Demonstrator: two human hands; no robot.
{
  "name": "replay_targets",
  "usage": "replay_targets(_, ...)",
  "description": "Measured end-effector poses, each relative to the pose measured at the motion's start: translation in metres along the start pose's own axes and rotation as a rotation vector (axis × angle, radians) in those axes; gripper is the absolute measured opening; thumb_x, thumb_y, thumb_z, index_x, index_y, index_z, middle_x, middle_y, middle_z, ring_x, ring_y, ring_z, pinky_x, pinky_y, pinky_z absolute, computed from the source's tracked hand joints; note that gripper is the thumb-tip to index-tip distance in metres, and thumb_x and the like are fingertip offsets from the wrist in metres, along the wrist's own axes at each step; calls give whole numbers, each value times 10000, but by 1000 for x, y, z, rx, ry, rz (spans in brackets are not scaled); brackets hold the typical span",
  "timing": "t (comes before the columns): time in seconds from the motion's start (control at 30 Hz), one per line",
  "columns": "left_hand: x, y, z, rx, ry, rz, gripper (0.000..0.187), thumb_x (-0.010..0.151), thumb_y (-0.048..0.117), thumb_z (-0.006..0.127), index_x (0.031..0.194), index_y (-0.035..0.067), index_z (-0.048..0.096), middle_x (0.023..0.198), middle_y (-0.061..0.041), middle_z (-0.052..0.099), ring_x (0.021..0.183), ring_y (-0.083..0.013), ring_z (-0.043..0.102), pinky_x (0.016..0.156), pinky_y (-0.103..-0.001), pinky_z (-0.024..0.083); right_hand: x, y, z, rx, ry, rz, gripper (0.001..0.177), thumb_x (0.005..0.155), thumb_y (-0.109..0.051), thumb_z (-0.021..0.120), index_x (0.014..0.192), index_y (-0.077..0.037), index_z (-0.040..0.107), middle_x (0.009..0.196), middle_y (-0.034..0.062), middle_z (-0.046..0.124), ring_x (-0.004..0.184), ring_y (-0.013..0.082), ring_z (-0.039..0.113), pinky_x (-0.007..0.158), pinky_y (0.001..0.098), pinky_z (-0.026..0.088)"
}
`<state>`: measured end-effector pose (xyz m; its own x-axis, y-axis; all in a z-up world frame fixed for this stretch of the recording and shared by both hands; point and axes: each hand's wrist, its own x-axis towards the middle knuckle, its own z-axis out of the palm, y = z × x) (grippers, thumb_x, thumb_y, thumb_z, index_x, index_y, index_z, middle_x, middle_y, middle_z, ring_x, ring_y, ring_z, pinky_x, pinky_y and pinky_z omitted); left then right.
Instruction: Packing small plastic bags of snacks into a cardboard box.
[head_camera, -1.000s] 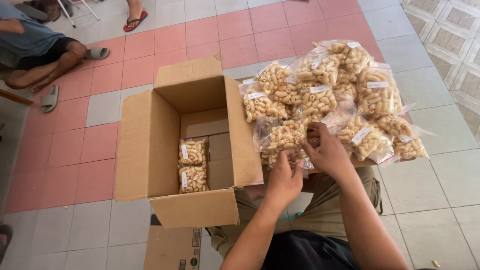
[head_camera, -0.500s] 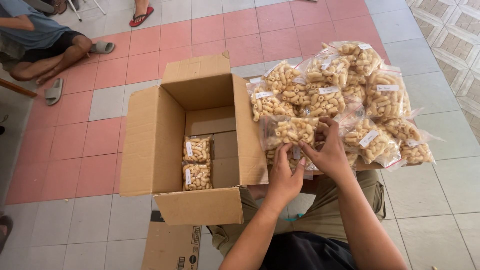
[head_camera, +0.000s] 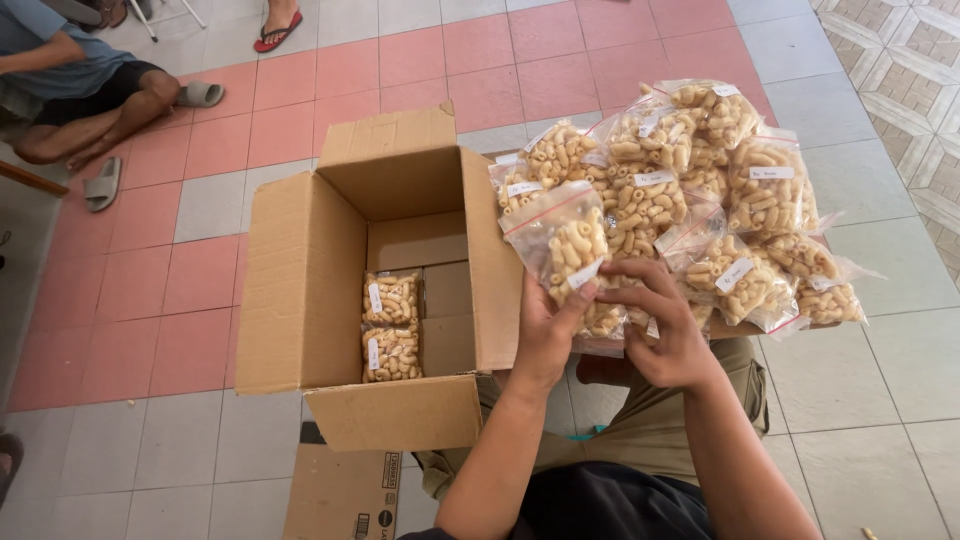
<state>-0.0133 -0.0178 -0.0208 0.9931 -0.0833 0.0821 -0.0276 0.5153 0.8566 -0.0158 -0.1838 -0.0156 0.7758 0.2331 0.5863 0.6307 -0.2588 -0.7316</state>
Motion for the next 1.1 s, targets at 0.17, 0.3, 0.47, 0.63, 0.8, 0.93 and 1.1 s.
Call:
replay_targets(0.17,0,13,-1,-20,-66,15,613,910,60,755,1457,63,478,1349,-103,659,1215,-152,614,1027,-376,558,-10,28,2,264,231,146,397,940,-119,627,1273,93,581,1194,252,644,1150,368,633,988,470,517)
replay_targets(0.3,-2,14,-2,29,-225,42,600,887,-1,771,1435,33,531,1281,-126,704,1157,-153,646,1030,-393,564,6,4,0,322,245,287,521,1016,-349,604,1321,72,588,1091,145,639,1047,209,593,950,432,512)
replay_targets(0.47,-2,1,-8,55,-266,29,575,908,53,780,1426,43,530,1270,-140,710,1157,-176,658,1015,-414,574,10,12,2,283,318,268,166,1031,-114,665,982,44,664,828,96,594,769,150,551,746,315,495)
replay_targets(0.63,-4,1,-2,108,-225,5,527,913,154,807,1373,60,566,1213,-125,731,1104,-183,686,973,-405,593,20,-6,2,183,355,290,176,1017,-89,716,874,8,679,621,46,537,571,103,473,565,233,434)
replay_targets(0.8,-7,13,8,156,-94,77,179,997,182,734,1137,72,718,977,-25,747,938,-84,634,891,-337,567,23,-22,1,300,224,277,152,985,-143,712,1034,-2,685,810,53,610,821,114,548,776,299,514)
replay_targets(0.93,-4,26,18,177,-67,107,80,986,138,742,1042,83,730,845,-4,714,860,-54,594,814,-286,546,8,2,1,298,159,254,186,918,-76,772,1058,25,705,884,108,669,905,145,574,860,372,534)
replay_targets(1.1,-2,32,23,162,-9,135,97,1015,176,702,1014,86,666,806,7,632,861,-44,566,810,-248,531,5,7,5,237,280,336,119,981,-86,745,995,28,716,805,103,677,817,128,586,807,355,548)
